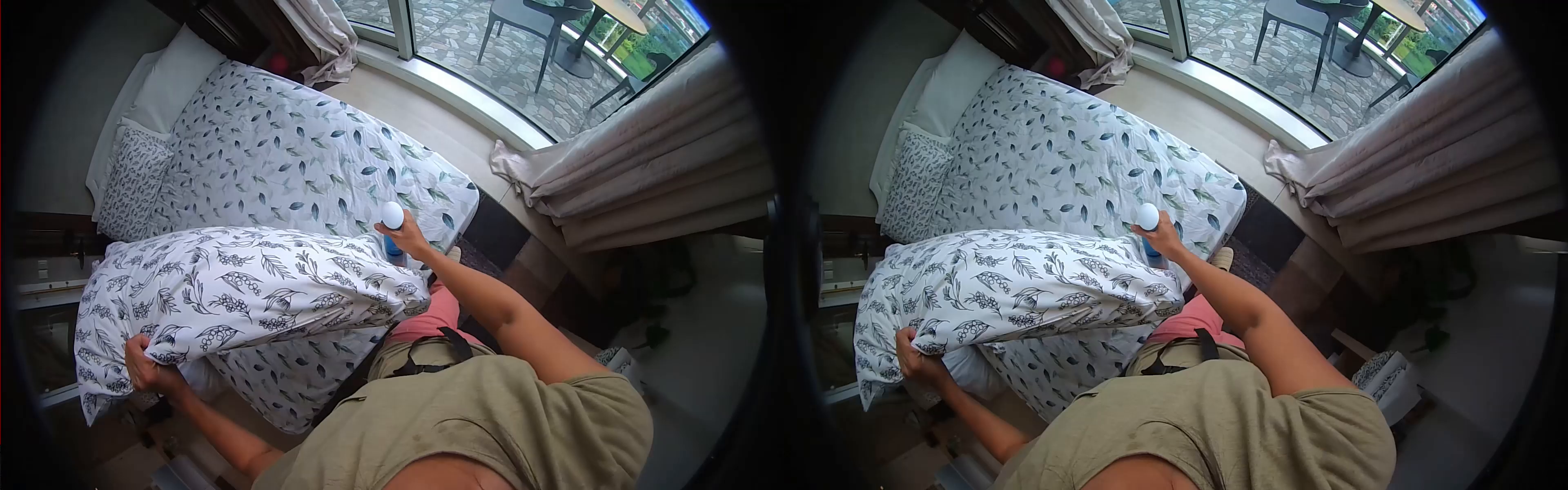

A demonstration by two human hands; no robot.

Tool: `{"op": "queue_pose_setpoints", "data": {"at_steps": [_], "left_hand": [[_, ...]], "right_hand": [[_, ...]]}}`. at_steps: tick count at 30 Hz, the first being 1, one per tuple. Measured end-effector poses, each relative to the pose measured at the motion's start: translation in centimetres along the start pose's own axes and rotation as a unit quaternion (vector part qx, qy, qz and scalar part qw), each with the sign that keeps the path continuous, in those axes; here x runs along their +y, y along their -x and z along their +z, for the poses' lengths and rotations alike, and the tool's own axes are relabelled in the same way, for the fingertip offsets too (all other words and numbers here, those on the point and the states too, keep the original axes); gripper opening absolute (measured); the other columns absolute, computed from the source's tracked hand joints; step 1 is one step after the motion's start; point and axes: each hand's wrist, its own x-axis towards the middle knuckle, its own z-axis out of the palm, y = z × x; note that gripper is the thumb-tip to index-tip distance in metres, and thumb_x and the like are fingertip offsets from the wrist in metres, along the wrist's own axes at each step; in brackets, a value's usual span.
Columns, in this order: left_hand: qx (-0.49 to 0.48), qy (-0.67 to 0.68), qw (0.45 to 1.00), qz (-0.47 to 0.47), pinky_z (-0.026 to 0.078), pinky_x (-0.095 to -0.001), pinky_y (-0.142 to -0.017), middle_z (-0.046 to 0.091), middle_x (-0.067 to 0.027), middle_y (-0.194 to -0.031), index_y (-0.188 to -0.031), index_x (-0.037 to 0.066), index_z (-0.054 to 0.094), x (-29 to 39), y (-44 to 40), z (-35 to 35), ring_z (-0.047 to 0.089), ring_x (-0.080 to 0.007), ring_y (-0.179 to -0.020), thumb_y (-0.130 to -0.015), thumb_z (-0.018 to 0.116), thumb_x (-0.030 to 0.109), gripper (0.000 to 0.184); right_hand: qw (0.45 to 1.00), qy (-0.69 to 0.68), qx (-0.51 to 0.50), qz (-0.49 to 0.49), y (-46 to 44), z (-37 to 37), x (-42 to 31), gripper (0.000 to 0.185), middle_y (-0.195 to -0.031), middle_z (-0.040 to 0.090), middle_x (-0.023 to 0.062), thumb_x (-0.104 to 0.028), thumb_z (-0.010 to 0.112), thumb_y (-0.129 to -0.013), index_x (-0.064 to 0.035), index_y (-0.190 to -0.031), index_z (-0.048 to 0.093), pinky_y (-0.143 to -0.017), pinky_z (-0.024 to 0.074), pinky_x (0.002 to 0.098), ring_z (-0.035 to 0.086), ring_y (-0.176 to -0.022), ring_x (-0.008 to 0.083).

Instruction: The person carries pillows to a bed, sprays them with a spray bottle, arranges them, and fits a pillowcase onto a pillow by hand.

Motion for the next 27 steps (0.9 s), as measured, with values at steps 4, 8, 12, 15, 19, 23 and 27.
{"op": "queue_pose_setpoints", "data": {"at_steps": [4,8,12,15,19,23,27], "left_hand": [[0.013,-0.075,0.997,-0.033,0.044,-0.0318,-0.054,0.055,-0.0097,-0.068,-0.073,0.001,0.053,2.8,-2.9,0.9,0.056,-0.0248,-0.061,-0.081,0.057,0.01,0.013],[-0.033,-0.134,0.987,-0.084,0.044,-0.0277,-0.058,0.051,-0.0086,-0.071,-0.078,-0.001,0.052,4.9,-1.9,0.7,0.052,-0.0221,-0.063,-0.077,0.058,0.002,0.007],[-0.069,-0.118,0.979,-0.148,0.04,-0.0222,-0.067,0.049,-0.0015,-0.079,-0.083,0.002,0.051,7.3,-4.9,-2.3,0.046,-0.0133,-0.071,-0.073,0.057,-0.005,0.014],[-0.001,-0.13,0.978,-0.164,0.04,-0.0211,-0.068,0.048,0.0004,-0.08,-0.084,0.002,0.051,9.9,-4.4,-0.6,0.046,-0.012,-0.072,-0.074,0.055,-0.007,0.014],[0.057,-0.096,0.953,-0.282,0.037,-0.0227,-0.071,0.044,-0.002,-0.079,-0.079,0.002,0.046,17.7,-10.3,1.5,0.043,-0.0143,-0.073,-0.069,0.054,-0.008,0.016],[0.078,-0.031,0.958,-0.275,0.032,-0.0196,-0.064,0.037,0.0007,-0.071,-0.072,0.003,0.041,24.3,-16.7,6.1,0.037,-0.0094,-0.067,-0.065,0.047,-0.008,0.014],[0.091,-0.027,0.942,-0.321,0.033,-0.0193,-0.061,0.038,0.0016,-0.066,-0.072,0.003,0.043,26.6,-19.8,10.6,0.037,-0.0091,-0.064,-0.066,0.049,-0.005,0.011]], "right_hand": [[0.968,-0.136,-0.151,0.147,-9.0,0.2,2.3,0.042,-0.094,0.057,0.0069,-0.026,0.075,-0.072,-0.0045,-0.099,0.052,-0.067,0.0436,0.0299,0.053,-0.085,0.0127],[0.9,-0.256,-0.27,0.226,-16.4,6.3,13.3,0.055,-0.112,0.054,0.0101,-0.022,0.07,-0.078,-0.0047,-0.12,0.039,-0.08,0.0428,0.033,0.051,-0.1,0.0189],[0.888,-0.235,-0.308,0.249,-21.5,6.7,25.8,0.071,-0.133,0.039,0.0155,-0.026,0.058,-0.086,-0.0079,-0.14,0.015,-0.094,0.0338,0.0508,0.039,-0.12,0.0316],[0.842,-0.191,-0.43,0.264,-23.6,6.1,31.2,0.07,-0.135,0.037,0.0167,-0.028,0.055,-0.087,-0.0079,-0.14,0.013,-0.097,0.0347,0.0446,0.038,-0.122,0.0313],[0.833,-0.139,-0.448,0.293,-26.6,-5.7,25.9,0.068,-0.133,0.039,0.0165,-0.027,0.055,-0.087,-0.0071,-0.139,0.017,-0.096,0.0359,0.043,0.039,-0.12,0.0302],[0.861,-0.129,-0.413,0.266,-35.2,-19.7,17.5,0.066,-0.132,0.04,0.0164,-0.026,0.056,-0.086,-0.0063,-0.137,0.02,-0.096,0.0371,0.0414,0.041,-0.119,0.029],[0.926,-0.159,-0.322,0.115,-46.2,-26.5,5.5,0.064,-0.13,0.041,0.0163,-0.025,0.057,-0.085,-0.0056,-0.136,0.023,-0.095,0.0383,0.0398,0.042,-0.118,0.0278]]}}
